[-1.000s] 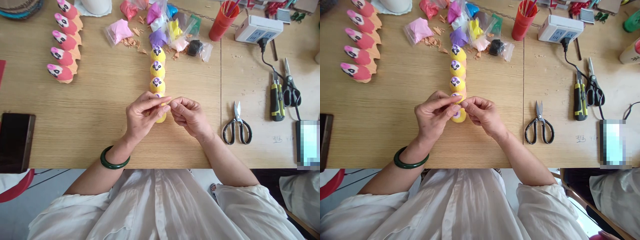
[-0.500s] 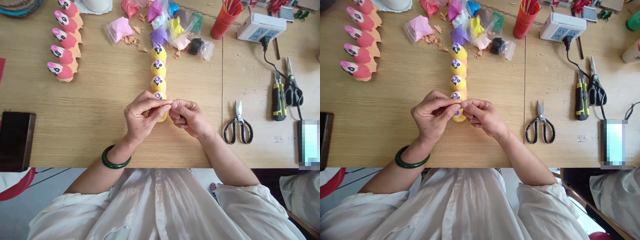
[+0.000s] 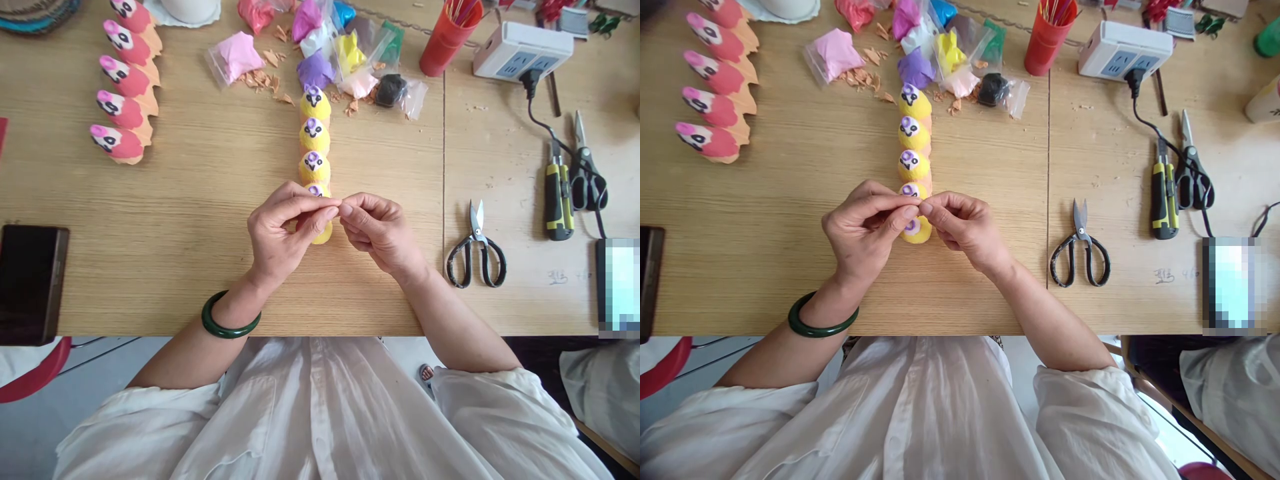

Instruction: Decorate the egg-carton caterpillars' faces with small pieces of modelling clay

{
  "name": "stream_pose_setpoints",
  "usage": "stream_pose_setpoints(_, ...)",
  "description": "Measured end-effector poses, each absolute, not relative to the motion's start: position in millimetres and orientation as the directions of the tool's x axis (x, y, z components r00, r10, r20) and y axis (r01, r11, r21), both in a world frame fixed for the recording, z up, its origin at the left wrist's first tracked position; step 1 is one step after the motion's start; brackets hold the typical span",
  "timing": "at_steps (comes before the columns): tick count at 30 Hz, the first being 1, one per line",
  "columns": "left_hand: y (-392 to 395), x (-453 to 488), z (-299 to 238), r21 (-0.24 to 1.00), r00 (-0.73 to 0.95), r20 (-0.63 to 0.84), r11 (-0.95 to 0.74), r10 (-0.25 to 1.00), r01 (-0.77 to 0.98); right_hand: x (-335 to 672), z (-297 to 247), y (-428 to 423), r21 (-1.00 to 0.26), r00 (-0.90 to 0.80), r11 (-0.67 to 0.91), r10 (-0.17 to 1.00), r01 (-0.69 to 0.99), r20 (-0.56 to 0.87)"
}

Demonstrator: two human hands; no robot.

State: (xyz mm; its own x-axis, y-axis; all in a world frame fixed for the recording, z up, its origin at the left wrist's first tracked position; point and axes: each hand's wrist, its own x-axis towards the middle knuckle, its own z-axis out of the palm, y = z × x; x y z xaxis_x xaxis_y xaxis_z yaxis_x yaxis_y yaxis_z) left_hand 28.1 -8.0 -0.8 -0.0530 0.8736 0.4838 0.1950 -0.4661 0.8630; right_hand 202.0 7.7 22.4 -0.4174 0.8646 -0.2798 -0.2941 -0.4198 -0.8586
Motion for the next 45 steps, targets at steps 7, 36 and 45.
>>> stream_pose_setpoints(7,-8.5,29.0,0.2,0.843,-0.082,0.519,-0.493,0.851,0.215,202.5,24.0,7.9,-0.841,-0.421,-0.456,0.85,-0.291,-0.316)
stream_pose_setpoints(36,-11.4,29.1,-0.4,0.875,-0.07,0.447,-0.419,0.892,0.244,205.8,21.9,9.4,-0.788,-0.481,-0.534,0.801,-0.305,-0.356)
stream_pose_setpoints(45,-10.1,29.7,-1.9,0.907,-0.153,0.398,-0.363,0.904,0.213,206.1,23.5,12.2,-0.792,-0.386,-0.511,0.841,-0.335,-0.38)
